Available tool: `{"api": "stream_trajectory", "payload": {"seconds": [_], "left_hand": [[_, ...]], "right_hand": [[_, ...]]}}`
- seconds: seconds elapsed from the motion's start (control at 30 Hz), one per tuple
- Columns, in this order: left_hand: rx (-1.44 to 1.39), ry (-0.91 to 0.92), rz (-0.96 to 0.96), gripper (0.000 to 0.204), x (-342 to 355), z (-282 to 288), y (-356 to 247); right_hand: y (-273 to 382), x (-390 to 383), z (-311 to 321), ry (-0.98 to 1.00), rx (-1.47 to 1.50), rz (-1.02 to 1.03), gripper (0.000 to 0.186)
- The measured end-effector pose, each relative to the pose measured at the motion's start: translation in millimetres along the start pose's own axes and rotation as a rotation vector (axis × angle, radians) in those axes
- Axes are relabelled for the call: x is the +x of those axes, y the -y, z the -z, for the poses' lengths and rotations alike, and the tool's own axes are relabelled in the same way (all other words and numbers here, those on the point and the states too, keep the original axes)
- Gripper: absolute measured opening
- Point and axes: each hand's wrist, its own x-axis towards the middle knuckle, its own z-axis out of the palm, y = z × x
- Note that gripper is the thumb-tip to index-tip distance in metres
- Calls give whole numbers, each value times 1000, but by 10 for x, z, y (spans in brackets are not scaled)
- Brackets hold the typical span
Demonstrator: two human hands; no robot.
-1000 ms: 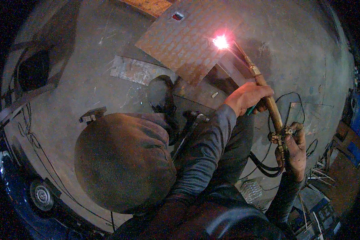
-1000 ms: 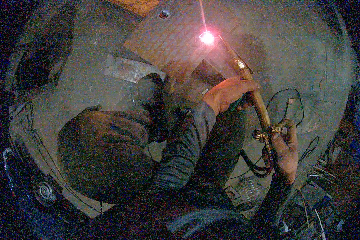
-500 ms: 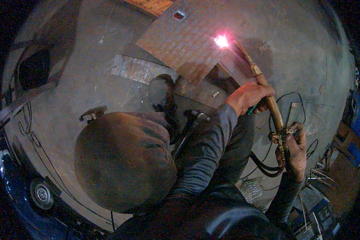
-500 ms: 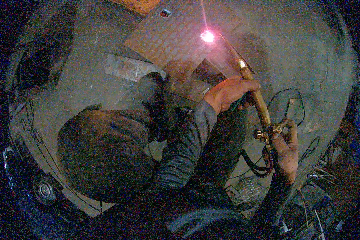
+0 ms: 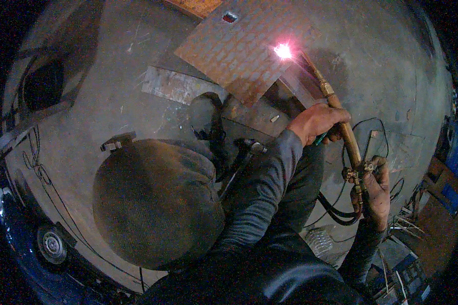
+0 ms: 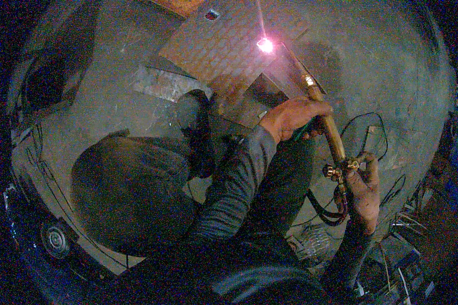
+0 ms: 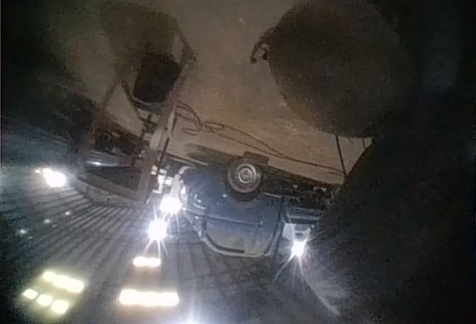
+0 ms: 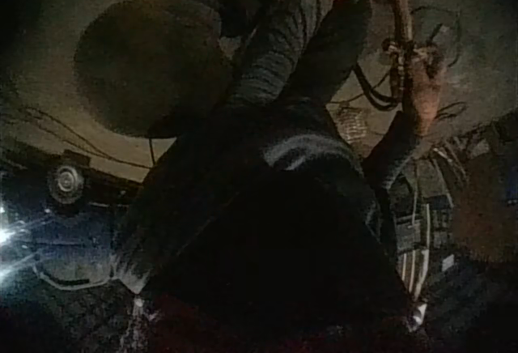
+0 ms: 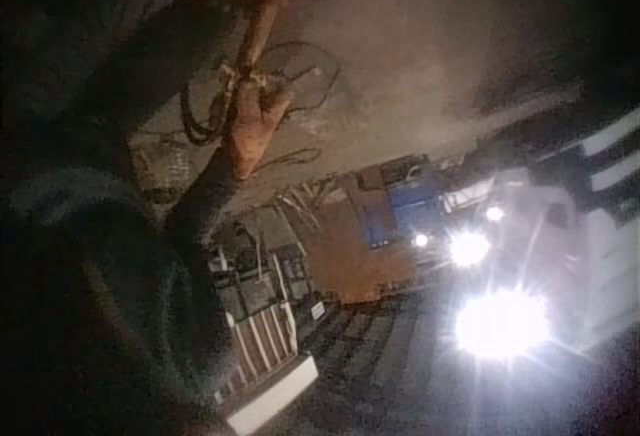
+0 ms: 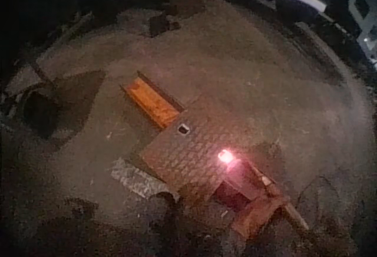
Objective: The person uses a welding torch to cut and weld a metal plate, then uses a hammer to remove slag and inspect the work. The person repeats the welding process on different sections of the metal plate.
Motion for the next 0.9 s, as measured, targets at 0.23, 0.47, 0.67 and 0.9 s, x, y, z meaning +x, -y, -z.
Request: {"api": "stream_trajectory", "payload": {"seconds": [0.23, 0.47, 0.67, 0.9], "left_hand": [[-1, 14, 9, 38, -25, 11, -34], [-6, 8, 19, 37, -40, -5, -54], [-37, -25, -1, 33, -35, -13, -31], [78, 5, -42, 36, 3, 29, 10]], "right_hand": [[27, 14, -8, 69, 27, 22, 34], [44, -11, -33, 16, -5, -10, 34], [-13, 2, -57, -16, 75, 10, 27], [-12, 17, 18, 13, -12, 4, 39]]}}
